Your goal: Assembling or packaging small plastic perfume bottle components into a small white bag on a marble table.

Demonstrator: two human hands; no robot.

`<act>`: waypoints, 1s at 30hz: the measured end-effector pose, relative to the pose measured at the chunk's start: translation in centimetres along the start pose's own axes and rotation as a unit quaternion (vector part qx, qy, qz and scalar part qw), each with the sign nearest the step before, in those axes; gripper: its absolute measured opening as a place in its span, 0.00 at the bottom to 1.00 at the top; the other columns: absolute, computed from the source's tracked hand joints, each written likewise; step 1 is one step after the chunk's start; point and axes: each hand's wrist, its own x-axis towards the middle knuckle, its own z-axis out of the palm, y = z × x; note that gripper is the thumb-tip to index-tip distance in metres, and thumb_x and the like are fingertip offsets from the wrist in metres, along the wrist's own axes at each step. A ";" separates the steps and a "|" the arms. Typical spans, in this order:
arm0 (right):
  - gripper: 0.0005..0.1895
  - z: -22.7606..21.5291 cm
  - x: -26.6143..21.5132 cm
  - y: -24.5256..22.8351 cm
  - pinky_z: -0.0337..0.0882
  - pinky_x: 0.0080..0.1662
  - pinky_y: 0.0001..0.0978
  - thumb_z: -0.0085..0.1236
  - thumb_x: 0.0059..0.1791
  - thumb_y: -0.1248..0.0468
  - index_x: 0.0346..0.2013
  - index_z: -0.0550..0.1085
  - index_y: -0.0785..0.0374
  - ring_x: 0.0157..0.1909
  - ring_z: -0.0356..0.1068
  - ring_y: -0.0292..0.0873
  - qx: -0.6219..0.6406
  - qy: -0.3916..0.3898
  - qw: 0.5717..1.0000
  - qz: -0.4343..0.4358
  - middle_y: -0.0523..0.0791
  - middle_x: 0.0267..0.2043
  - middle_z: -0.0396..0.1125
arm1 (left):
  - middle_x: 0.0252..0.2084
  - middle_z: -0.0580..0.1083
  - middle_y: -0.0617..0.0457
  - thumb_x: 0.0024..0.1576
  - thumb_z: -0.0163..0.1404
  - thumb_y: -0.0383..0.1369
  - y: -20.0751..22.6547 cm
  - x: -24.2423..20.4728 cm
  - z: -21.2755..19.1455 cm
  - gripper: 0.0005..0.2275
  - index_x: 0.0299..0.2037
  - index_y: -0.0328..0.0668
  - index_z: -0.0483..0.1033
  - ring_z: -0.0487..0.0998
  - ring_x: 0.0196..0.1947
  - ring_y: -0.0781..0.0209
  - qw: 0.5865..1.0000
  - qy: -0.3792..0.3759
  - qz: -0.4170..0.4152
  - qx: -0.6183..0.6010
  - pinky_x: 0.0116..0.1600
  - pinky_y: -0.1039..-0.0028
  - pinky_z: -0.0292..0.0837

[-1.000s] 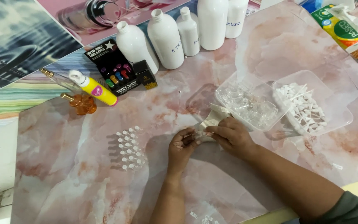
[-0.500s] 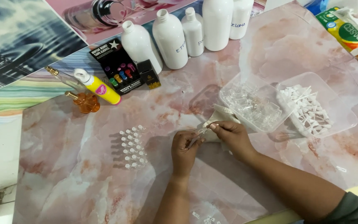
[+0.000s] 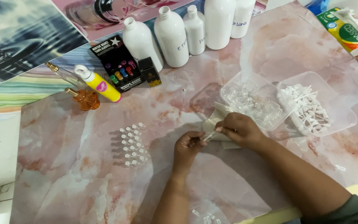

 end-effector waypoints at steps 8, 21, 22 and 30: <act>0.09 1.1 0.2 -2.4 0.69 0.31 0.34 0.59 0.51 0.66 0.42 0.84 0.60 0.24 0.66 0.43 -0.182 0.078 0.947 -0.252 0.42 0.22 0.63 | 0.36 0.81 0.39 0.58 0.58 0.34 1.4 0.2 -0.2 0.13 0.46 0.29 0.79 0.85 0.37 0.50 0.984 0.078 -0.146 -0.073 0.45 0.67 0.83; 0.08 0.4 0.9 -4.3 0.59 0.26 0.29 0.60 0.51 0.67 0.34 0.83 0.70 0.21 0.58 0.35 0.229 0.002 0.936 0.267 0.42 0.14 0.62 | 0.40 0.77 0.53 0.51 0.64 0.24 0.8 0.7 -0.7 0.14 0.47 0.35 0.80 0.77 0.37 0.70 0.996 0.083 -0.001 0.036 0.47 0.76 0.81; 0.08 0.8 0.8 -4.2 0.59 0.26 0.29 0.60 0.51 0.67 0.34 0.83 0.70 0.21 0.58 0.35 0.230 0.001 0.936 0.266 0.42 0.14 0.62 | 0.40 0.77 0.53 0.51 0.64 0.24 0.7 0.6 -0.8 0.14 0.47 0.35 0.80 0.77 0.37 0.70 0.996 0.084 0.000 0.036 0.47 0.76 0.81; 0.11 2.9 -0.6 -2.8 0.66 0.28 0.31 0.64 0.48 0.70 0.45 0.84 0.64 0.21 0.64 0.37 0.113 0.078 0.985 0.105 0.47 0.18 0.68 | 0.38 0.77 0.45 0.52 0.64 0.27 0.5 0.4 -0.6 0.15 0.47 0.30 0.77 0.82 0.39 0.60 0.991 0.098 -0.065 -0.065 0.50 0.71 0.82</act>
